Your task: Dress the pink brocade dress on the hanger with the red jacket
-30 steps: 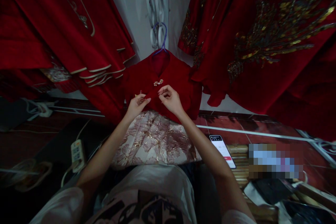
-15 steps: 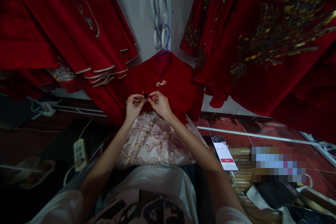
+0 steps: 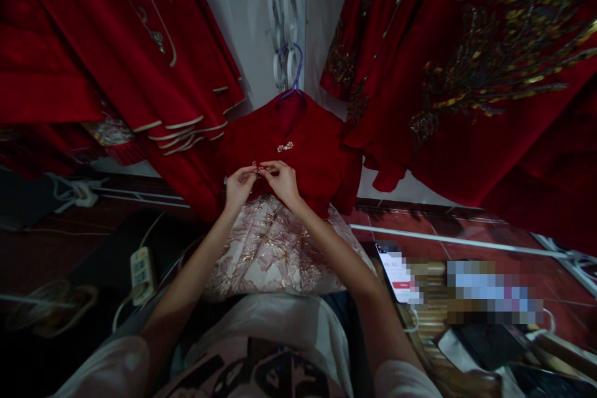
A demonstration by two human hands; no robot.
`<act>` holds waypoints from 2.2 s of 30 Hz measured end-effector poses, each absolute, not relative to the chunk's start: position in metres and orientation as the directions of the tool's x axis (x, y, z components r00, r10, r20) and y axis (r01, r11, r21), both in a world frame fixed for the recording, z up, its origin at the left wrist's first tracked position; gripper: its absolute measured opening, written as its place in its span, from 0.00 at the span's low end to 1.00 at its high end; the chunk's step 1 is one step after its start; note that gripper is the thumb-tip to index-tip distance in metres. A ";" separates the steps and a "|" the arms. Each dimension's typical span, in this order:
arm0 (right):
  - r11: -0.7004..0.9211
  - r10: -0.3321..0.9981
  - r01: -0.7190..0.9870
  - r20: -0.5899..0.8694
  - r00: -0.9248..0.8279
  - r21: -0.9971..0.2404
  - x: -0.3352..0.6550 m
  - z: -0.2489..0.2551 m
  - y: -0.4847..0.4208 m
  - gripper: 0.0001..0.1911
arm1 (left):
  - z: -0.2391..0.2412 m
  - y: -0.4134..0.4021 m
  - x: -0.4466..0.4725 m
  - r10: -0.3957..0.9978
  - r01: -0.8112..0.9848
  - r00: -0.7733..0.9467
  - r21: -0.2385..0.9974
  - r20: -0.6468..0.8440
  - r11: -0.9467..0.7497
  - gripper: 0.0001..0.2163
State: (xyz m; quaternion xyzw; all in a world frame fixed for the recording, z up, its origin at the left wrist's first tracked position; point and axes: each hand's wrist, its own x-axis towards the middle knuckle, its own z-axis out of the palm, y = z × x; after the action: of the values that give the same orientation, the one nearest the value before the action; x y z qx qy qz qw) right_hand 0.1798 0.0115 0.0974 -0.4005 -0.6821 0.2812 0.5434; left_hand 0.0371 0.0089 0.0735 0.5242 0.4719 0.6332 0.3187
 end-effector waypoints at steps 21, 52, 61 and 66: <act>0.525 0.833 0.339 0.553 -0.015 -0.781 0.169 0.099 0.005 0.10 | 0.090 0.006 0.016 0.872 0.348 -0.068 0.831 0.485 -0.435 0.09; 0.371 0.924 0.362 0.303 -0.231 -0.855 0.255 0.046 -0.010 0.14 | 0.012 -0.069 0.067 0.787 0.767 -0.059 0.533 0.614 -0.358 0.05; 0.199 0.914 0.180 0.117 -0.389 -0.963 0.271 0.088 -0.025 0.13 | -0.002 -0.042 0.054 0.790 0.412 -0.385 0.855 0.478 -0.316 0.13; 0.139 0.887 0.126 0.067 -0.457 -0.982 0.261 0.097 -0.035 0.13 | -0.004 -0.033 0.052 0.815 0.310 -0.395 0.896 0.425 -0.317 0.09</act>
State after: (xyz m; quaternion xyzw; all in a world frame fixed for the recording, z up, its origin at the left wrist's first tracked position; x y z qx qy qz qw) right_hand 0.2605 -0.0346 0.0971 -0.3805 -0.6653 0.5347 0.3560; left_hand 0.0524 -0.0331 -0.0038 0.5121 0.5489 0.6295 0.2005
